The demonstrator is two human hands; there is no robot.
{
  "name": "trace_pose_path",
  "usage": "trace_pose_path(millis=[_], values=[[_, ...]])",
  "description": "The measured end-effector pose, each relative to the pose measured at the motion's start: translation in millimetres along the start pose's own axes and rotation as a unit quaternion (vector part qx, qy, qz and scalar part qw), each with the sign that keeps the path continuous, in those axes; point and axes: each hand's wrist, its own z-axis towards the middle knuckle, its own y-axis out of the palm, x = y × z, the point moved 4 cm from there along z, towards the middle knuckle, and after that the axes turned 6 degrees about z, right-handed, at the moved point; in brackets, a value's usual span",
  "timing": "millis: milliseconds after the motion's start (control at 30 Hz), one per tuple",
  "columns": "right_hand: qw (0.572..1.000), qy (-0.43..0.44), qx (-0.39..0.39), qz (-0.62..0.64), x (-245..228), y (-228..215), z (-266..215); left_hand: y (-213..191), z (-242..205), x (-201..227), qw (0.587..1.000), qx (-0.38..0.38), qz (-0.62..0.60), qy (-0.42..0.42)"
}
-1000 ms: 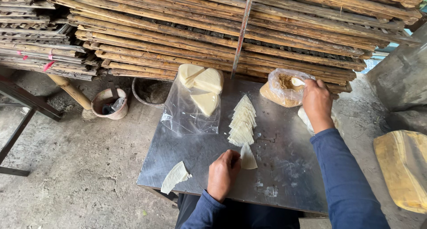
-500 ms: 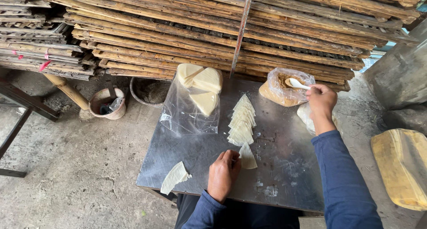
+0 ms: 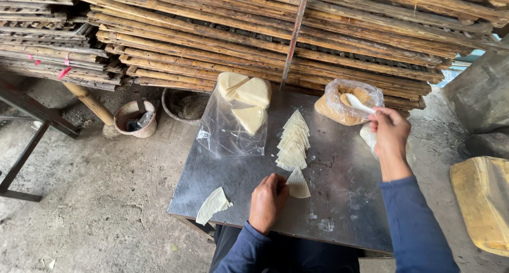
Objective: The person repeatedly scoops a granular filling from a plastic bag with a small spoon and places it onto thin triangular wrappers. They fold each wrapper over the filling and stack the finished items on the metal table.
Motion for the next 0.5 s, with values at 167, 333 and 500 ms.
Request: trace_pose_path(millis=[167, 333, 500], values=[[0.991, 0.021, -0.107, 0.073, 24, -16, -68, 1, 0, -6, 1.000, 0.000, -0.015, -0.012], [0.974, 0.025, -0.222, -0.030, 59, -18, -145, 0, -4, -2, 1.000, 0.026, 0.010, -0.001], [0.950, -0.098, -0.252, -0.160, 44, -11, -188, -2, -6, 3, 1.000, 0.023, 0.014, -0.003]])
